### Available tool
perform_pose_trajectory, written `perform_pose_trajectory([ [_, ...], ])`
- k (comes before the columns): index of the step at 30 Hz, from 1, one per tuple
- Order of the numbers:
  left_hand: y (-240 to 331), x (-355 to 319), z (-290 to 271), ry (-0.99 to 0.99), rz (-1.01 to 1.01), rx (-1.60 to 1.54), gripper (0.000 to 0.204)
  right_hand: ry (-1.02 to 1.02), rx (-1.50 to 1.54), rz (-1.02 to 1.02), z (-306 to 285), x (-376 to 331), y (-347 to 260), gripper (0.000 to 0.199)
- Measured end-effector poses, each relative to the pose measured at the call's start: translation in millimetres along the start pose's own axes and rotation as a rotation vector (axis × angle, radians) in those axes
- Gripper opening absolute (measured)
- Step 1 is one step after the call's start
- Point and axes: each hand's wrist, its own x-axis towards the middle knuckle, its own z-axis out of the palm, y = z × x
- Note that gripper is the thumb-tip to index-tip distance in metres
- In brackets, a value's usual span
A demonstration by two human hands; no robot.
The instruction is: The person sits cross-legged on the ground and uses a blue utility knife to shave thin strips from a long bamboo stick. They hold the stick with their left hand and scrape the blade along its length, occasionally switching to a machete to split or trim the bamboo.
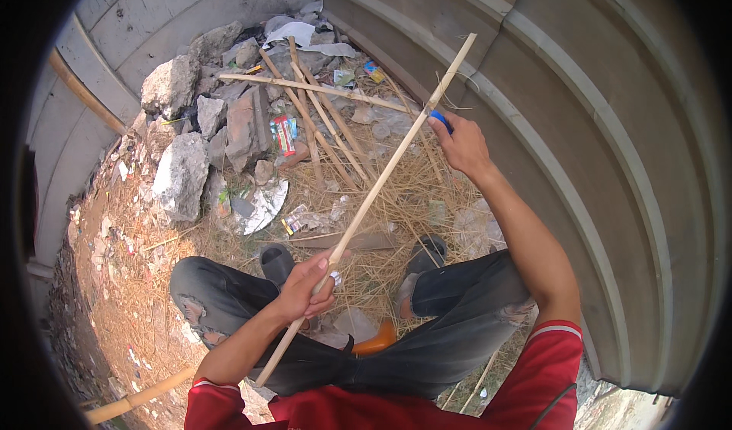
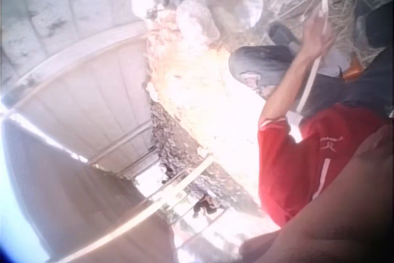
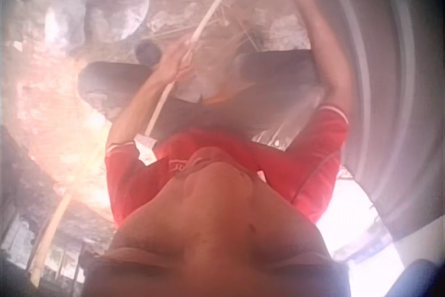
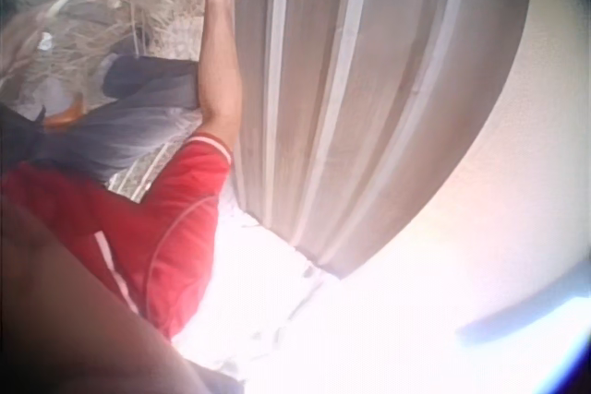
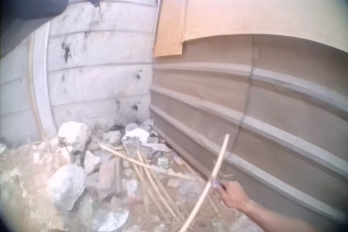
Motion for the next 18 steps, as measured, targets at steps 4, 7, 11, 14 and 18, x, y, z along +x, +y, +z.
perform_pose_trajectory([
  [4,-2,0,-4,-0.015,0.036,0.019,0.053,-0.082,0.208,0.001,-2,1,-3,0.052],
  [7,0,3,-4,0.012,0.052,0.04,0.053,-0.215,0.402,0.008,4,-10,-27,0.051],
  [11,4,4,-9,0.047,0.086,-0.002,0.051,-0.402,0.256,-0.307,0,-31,-79,0.05],
  [14,12,0,-11,0.066,0.081,-0.045,0.052,-0.452,0.263,-0.351,12,-53,-105,0.051],
  [18,15,-7,-10,0.057,0.058,-0.085,0.052,-0.282,0.156,-0.217,23,-40,-90,0.053],
])
